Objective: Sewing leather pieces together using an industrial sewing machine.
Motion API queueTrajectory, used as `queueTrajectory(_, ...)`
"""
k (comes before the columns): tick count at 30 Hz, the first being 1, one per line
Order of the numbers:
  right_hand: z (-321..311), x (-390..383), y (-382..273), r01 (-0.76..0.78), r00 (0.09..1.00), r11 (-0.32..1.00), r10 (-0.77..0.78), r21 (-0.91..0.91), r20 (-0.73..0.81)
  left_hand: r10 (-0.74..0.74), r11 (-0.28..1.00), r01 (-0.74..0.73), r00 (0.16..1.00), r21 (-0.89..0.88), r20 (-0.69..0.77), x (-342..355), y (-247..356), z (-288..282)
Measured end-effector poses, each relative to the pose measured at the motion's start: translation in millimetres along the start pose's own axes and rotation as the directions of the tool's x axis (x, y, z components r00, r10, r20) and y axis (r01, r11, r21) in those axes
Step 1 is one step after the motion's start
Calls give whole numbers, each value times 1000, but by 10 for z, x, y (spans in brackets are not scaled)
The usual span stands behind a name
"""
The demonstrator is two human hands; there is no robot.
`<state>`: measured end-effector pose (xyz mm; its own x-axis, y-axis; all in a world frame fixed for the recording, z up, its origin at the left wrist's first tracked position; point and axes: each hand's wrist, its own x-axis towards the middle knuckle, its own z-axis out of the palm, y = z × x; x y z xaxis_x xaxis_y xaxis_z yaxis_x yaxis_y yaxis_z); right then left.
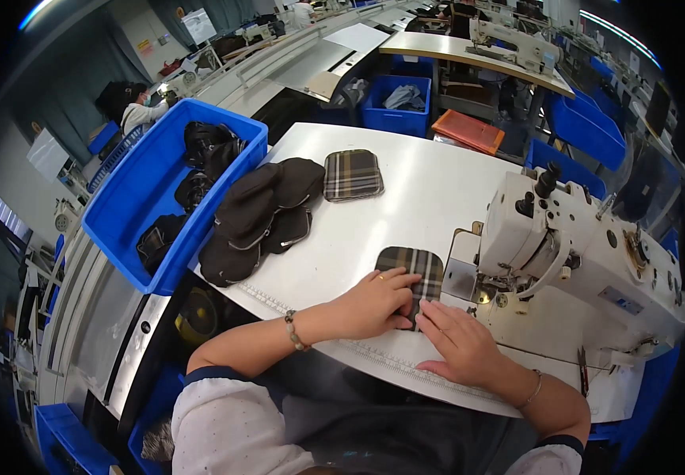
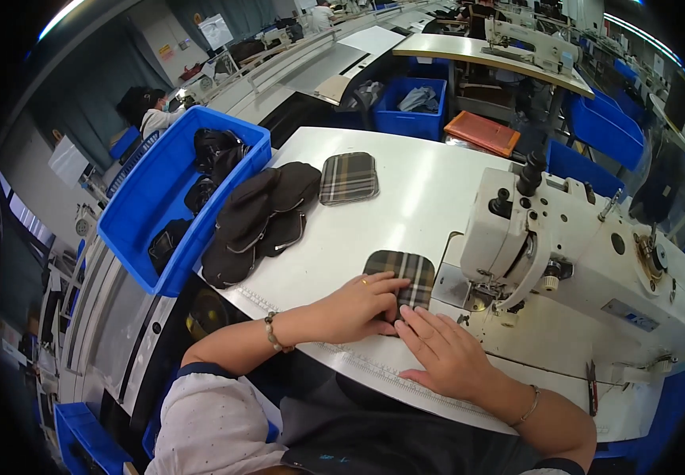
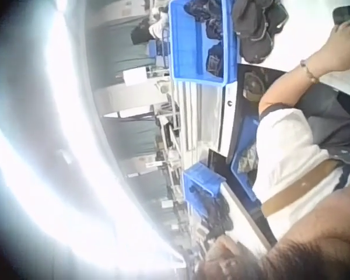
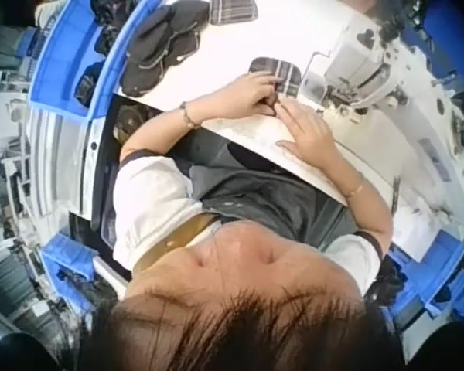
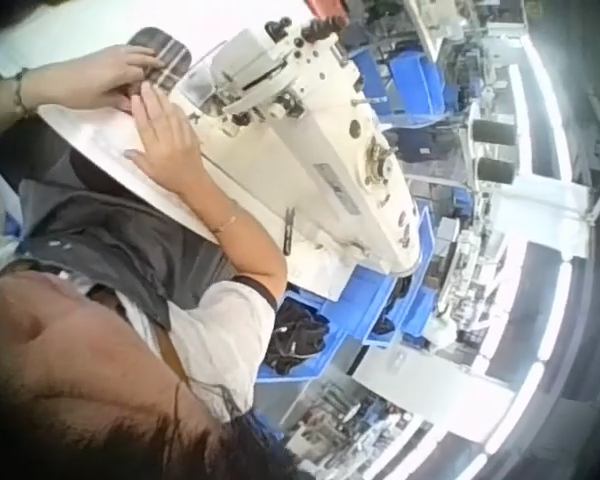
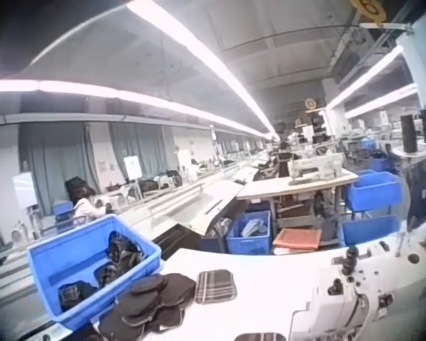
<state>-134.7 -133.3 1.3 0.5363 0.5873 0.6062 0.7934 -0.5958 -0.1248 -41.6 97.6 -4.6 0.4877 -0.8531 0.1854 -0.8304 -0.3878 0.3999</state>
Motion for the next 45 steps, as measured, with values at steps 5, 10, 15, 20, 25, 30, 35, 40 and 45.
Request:
queueTrajectory(5,64,-117,89,0,957,1000,3,-10,291,-229,973,219,951,-73,-205,-111,-228,-683)
queueTrajectory(10,92,-149,104,-2,974,998,17,-67,227,-472,525,744,658,413,-586,-572,-1305,-1319)
queueTrajectory(15,67,-118,110,26,981,996,-9,-87,195,-623,487,831,546,269,-560,-852,-1951,-1435)
queueTrajectory(20,54,-87,65,28,983,997,-15,-68,185,-240,510,858,85,-52,-967,-953,-1916,-1603)
queueTrajectory(25,-5,-130,39,-69,988,993,54,101,145,87,745,601,339,287,-937,-730,-1023,-1610)
queueTrajectory(30,19,-228,0,-538,707,-317,335,781,623,322,632,160,836,758,-444,-561,367,-991)
queueTrajectory(35,-33,-67,-11,-443,629,-500,418,744,655,330,815,-227,938,533,-105,-679,888,-212)
queueTrajectory(40,-67,-116,22,-495,676,-432,354,754,646,-8,1000,8,981,-1,-195,-678,854,-187)
queueTrajectory(45,-56,-167,-38,-483,785,-354,231,801,575,-456,97,507,788,-856,415,-632,679,-297)
